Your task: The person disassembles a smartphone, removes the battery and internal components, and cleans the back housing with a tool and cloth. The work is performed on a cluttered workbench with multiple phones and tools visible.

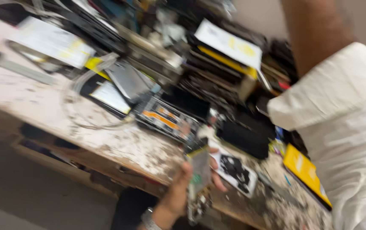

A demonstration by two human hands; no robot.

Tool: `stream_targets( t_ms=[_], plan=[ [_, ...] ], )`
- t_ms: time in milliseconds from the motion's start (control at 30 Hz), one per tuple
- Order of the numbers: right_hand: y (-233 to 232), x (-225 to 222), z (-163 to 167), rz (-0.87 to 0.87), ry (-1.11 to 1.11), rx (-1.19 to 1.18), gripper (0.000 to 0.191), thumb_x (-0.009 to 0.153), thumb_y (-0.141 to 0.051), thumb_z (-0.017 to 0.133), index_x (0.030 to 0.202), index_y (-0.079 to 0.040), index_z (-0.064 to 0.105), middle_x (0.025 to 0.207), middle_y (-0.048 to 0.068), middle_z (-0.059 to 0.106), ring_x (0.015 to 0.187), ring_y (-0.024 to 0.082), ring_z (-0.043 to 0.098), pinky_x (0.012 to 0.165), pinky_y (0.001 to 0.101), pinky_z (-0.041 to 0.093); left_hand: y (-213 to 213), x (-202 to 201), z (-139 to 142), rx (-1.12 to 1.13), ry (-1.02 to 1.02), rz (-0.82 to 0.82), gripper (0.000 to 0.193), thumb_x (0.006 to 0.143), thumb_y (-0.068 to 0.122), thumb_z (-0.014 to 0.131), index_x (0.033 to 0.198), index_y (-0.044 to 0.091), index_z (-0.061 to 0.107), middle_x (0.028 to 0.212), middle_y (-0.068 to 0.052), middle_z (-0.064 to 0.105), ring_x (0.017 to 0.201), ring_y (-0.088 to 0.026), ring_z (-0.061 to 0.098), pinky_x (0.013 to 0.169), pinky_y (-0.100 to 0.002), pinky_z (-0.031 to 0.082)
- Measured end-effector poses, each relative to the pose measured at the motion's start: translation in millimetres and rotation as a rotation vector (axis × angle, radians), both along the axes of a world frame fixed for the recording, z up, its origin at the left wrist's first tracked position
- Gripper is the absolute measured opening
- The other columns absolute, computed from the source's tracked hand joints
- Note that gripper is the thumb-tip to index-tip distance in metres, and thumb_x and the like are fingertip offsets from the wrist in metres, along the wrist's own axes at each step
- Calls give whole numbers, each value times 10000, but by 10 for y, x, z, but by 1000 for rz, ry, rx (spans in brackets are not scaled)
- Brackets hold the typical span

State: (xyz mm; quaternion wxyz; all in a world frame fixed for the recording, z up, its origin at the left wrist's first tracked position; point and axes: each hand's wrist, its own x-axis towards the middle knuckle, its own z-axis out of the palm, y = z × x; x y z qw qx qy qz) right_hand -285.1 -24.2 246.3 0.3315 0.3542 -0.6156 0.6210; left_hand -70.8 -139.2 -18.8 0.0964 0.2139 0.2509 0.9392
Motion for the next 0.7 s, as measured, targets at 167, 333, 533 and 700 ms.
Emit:
stream_targets(
  t_ms=[167, 333, 533, 700],
  plan=[
    [1277, 929, -308, 51, -287, 54, 145, 1029, 15, 666, 1157, -31, 618, 1050, 121, 697, 950, 258, 724, 861, 408, 613, 212, -118, 20, 6, -66, -41, 1032, 917, 730, 497, 1616, -2, 297, 1192, -88, 564, 1056, -215, 647, 969, -477, 593],
    [2127, 2135, -952, -212, -417, 94, 187, 1035, 66, 662, 1161, -44, 577, 1053, 102, 679, 950, 255, 724, 864, 420, 634, 663, -149, 103, -68, -231, -130, 909, 960, 704, 409, 1541, 8, 337, 1262, -202, 594, 1054, -279, 671, 933, -482, 583],
    [3073, 2811, -1848, -460, -442, 180, 124, 1087, 72, 593, 1181, 11, 542, 1073, 166, 693, 1002, 252, 740, 879, 377, 647, 1517, -64, 132, 27, -333, -250, 977, 972, 750, 241, 1449, -73, 461, 1251, -228, 641, 1027, -317, 698, 925, -473, 587],
    [3315, 2947, -1973, -535, -564, 221, 74, 1066, 45, 566, 1139, 46, 554, 1093, 175, 701, 1053, 247, 735, 956, 374, 629, 1981, 6, 151, 76, -339, -271, 1034, 958, 804, 234, 1455, -72, 470, 1202, -209, 642, 1022, -319, 699, 927, -480, 587]
  ],
)
